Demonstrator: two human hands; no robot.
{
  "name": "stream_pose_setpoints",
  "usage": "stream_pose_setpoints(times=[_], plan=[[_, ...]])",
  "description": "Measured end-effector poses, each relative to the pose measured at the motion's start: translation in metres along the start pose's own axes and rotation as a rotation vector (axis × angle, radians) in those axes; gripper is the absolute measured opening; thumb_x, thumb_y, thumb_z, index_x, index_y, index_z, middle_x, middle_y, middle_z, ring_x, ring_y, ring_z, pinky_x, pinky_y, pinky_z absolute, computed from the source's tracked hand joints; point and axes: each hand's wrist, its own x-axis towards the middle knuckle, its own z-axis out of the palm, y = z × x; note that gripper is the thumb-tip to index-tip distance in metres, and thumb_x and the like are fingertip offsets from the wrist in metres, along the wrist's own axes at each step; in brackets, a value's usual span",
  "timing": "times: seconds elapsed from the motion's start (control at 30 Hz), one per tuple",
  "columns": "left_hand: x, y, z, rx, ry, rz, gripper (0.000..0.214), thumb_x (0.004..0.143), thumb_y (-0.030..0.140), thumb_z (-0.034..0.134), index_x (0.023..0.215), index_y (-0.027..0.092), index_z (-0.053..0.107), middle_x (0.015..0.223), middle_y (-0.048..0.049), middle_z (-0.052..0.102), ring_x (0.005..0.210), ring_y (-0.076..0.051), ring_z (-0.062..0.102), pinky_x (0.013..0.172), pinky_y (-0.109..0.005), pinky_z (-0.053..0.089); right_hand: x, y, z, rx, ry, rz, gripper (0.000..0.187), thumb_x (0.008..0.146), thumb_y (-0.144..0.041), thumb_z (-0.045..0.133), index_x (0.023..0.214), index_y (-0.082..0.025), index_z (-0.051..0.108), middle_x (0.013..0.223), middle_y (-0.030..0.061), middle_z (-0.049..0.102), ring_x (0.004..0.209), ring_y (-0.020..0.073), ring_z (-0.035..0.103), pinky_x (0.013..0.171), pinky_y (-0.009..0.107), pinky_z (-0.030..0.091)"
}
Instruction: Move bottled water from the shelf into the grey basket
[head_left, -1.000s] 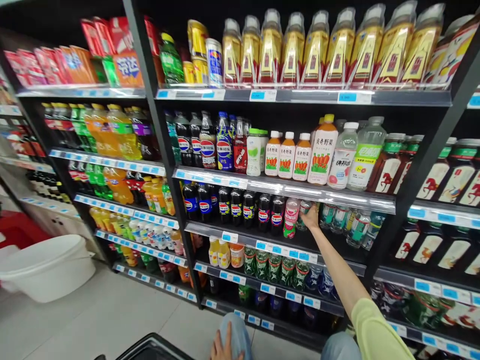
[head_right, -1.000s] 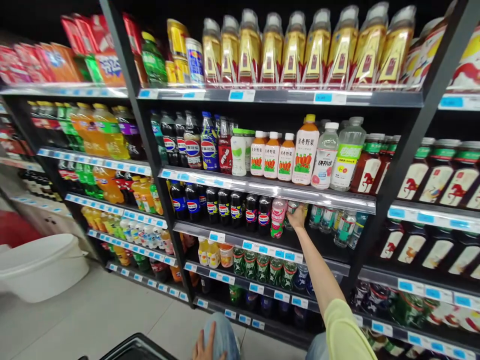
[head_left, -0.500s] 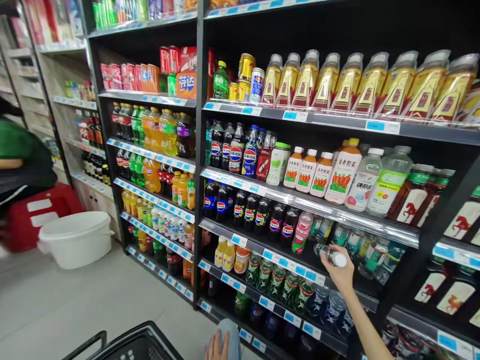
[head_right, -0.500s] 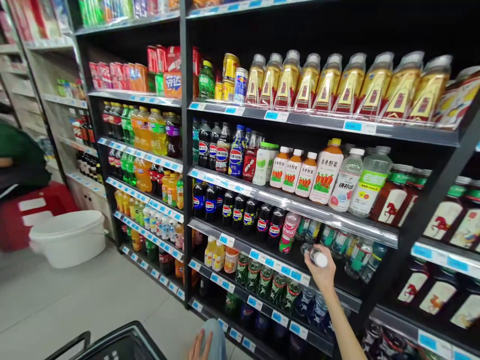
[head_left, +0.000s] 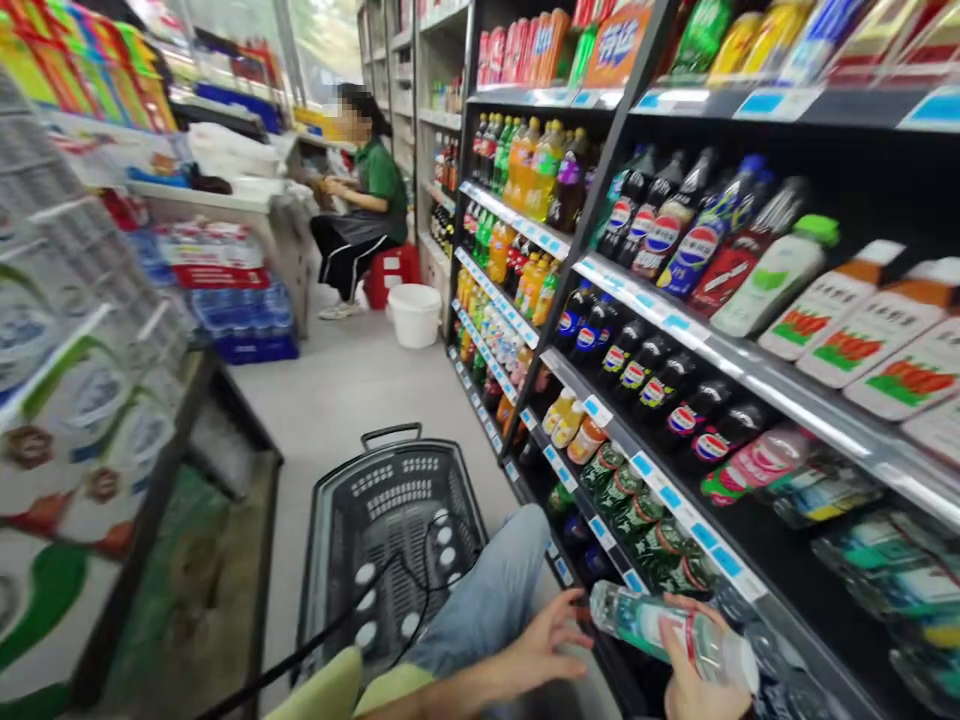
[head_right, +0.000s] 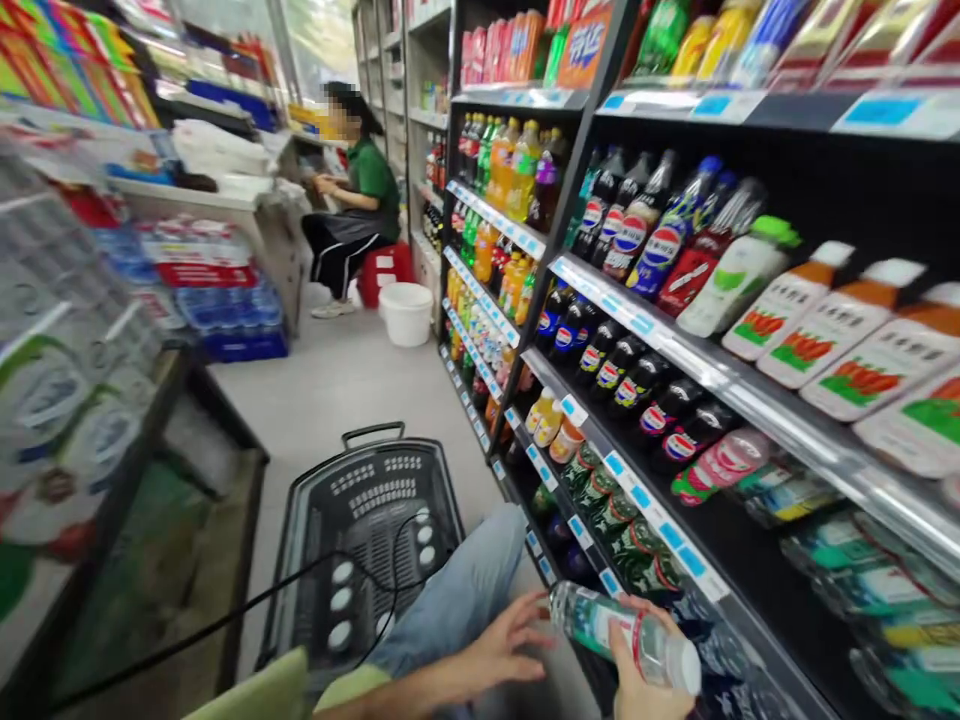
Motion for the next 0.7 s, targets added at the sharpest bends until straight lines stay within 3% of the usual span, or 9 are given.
stream_pose_setpoints(times=[0.1,0.2,0.37,0.5,0.6,0.7], plan=[[-0.014,0.002,-0.004,-0.05,0.103,0.048,0.093,0.03,0.034,0.099,0.114,0.063,0.07,0.124,0.0015,0.071,0.112,-0.036,0.075,0.089,-0.056,0.061,-0.054,0.019,0.023,0.099,0.029,0.234,0.049,0.076,-0.053,0.093,0.1,-0.017,0.072,0.094,0.009,0.079,0.084,0.0289,0.079,0.075,0.043,0.068],[-0.033,-0.005,-0.022,0.022,0.156,0.074,0.078,0.033,0.04,0.101,0.104,0.055,0.071,0.098,0.0041,0.069,0.091,-0.029,0.075,0.077,-0.044,0.062,-0.095,0.03,0.034,0.256,0.098,0.487,0.044,0.078,-0.052,0.09,0.101,-0.02,0.072,0.096,0.0051,0.079,0.086,0.0274,0.081,0.076,0.041,0.069],[-0.064,-0.007,-0.046,0.059,0.08,-0.026,0.077,0.038,0.044,0.103,0.106,0.043,0.066,0.085,0.0087,0.065,0.068,-0.017,0.067,0.063,-0.029,0.055,-0.122,0.032,0.031,0.401,0.122,0.763,0.034,0.078,-0.052,0.089,0.092,-0.024,0.076,0.092,0.0036,0.079,0.087,0.0279,0.08,0.072,0.043,0.07],[-0.069,0.0,-0.042,0.038,0.013,-0.127,0.084,0.038,0.047,0.105,0.107,0.037,0.06,0.082,0.0085,0.065,0.063,-0.017,0.068,0.062,-0.031,0.058,-0.115,0.03,0.023,0.479,0.128,0.842,0.032,0.072,-0.044,0.094,0.087,-0.025,0.073,0.089,-0.0014,0.076,0.086,0.0232,0.077,0.081,0.04,0.07],[-0.061,0.006,-0.037,0.046,-0.03,-0.169,0.082,0.039,0.059,0.104,0.103,0.031,0.06,0.079,0.0053,0.068,0.062,-0.02,0.067,0.059,-0.035,0.058,-0.105,0.031,0.014,0.499,0.103,0.811,0.029,0.076,-0.043,0.09,0.088,-0.025,0.071,0.091,-0.0028,0.073,0.089,0.0209,0.075,0.088,0.041,0.067],[-0.051,0.008,-0.034,0.086,-0.16,-0.272,0.07,0.058,0.083,0.086,0.086,0.023,0.063,0.069,-0.0008,0.067,0.056,-0.019,0.063,0.053,-0.032,0.053,-0.098,0.029,0.003,0.533,0.046,0.715,0.025,0.083,-0.045,0.084,0.084,-0.026,0.069,0.087,-0.0032,0.068,0.088,0.02,0.071,0.092,0.043,0.064]])
